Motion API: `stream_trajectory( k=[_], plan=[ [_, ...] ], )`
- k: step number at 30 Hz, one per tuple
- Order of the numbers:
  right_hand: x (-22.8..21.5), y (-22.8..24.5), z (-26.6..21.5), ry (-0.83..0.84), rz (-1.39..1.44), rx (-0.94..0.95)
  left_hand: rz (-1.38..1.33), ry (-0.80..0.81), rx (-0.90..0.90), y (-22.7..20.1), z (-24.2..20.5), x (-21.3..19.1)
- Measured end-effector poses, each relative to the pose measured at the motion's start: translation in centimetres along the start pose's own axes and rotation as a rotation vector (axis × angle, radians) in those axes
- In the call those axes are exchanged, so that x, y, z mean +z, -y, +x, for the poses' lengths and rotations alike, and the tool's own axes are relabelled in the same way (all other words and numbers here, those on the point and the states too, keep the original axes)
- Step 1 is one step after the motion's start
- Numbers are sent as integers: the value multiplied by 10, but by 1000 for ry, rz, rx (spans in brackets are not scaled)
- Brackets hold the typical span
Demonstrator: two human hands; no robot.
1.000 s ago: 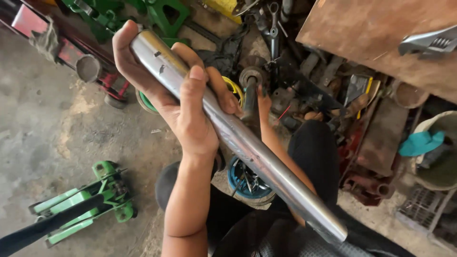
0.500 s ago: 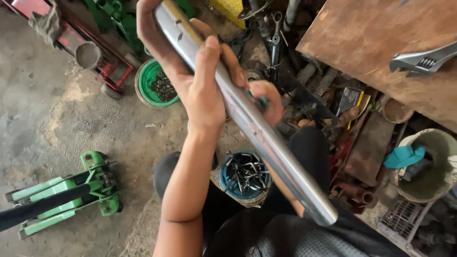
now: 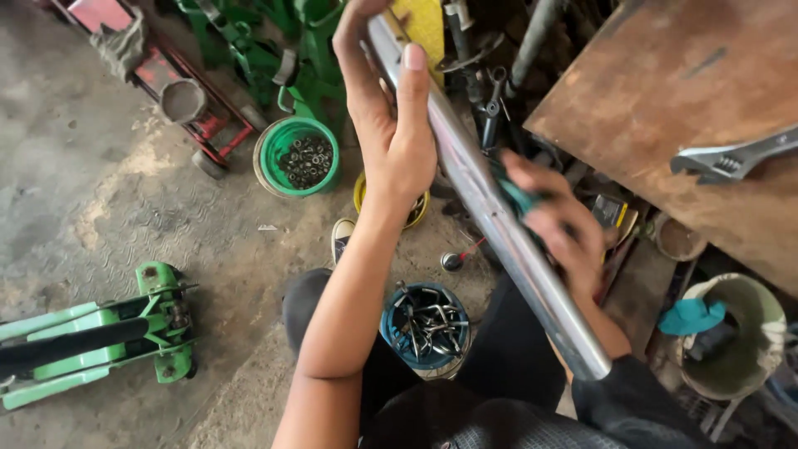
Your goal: The person sits on the floor and cleans small mechanical parts using a blue cloth. They pick up parts from a yellow bucket, wipe them, and place them back. Later, they clean a long metal rod with the same cloth.
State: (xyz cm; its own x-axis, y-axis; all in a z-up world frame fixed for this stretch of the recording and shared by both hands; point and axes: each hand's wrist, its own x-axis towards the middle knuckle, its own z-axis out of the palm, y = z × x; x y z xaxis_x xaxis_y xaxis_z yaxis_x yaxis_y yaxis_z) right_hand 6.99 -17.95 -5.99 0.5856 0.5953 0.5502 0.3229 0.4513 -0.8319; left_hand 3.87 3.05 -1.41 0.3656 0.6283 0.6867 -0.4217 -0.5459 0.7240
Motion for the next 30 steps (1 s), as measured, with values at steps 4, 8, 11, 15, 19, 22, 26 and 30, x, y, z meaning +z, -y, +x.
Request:
stream_trajectory(
  k=[4,8,11,15,19,22,26,30],
  plan=[
    [-20,11,-1,220,169,-209,-294,57,-246,0,4,-9],
    [23,77,82,643,-119,-73,-340,134,-281,9,3,-16],
    [36,46,143,520,-146,-22,-629,208,-347,29,11,-32],
    [38,15,185,669,-358,-511,-811,263,-457,55,4,-47],
    [56,65,152,798,-309,-455,-671,329,-422,63,0,-34],
    [57,84,129,964,-344,-472,-648,376,-334,49,1,-25],
    [52,63,144,993,-460,-477,-969,549,-416,26,-6,-30],
    [77,58,190,837,-562,-504,-667,556,-429,52,-54,-24]
  ],
)
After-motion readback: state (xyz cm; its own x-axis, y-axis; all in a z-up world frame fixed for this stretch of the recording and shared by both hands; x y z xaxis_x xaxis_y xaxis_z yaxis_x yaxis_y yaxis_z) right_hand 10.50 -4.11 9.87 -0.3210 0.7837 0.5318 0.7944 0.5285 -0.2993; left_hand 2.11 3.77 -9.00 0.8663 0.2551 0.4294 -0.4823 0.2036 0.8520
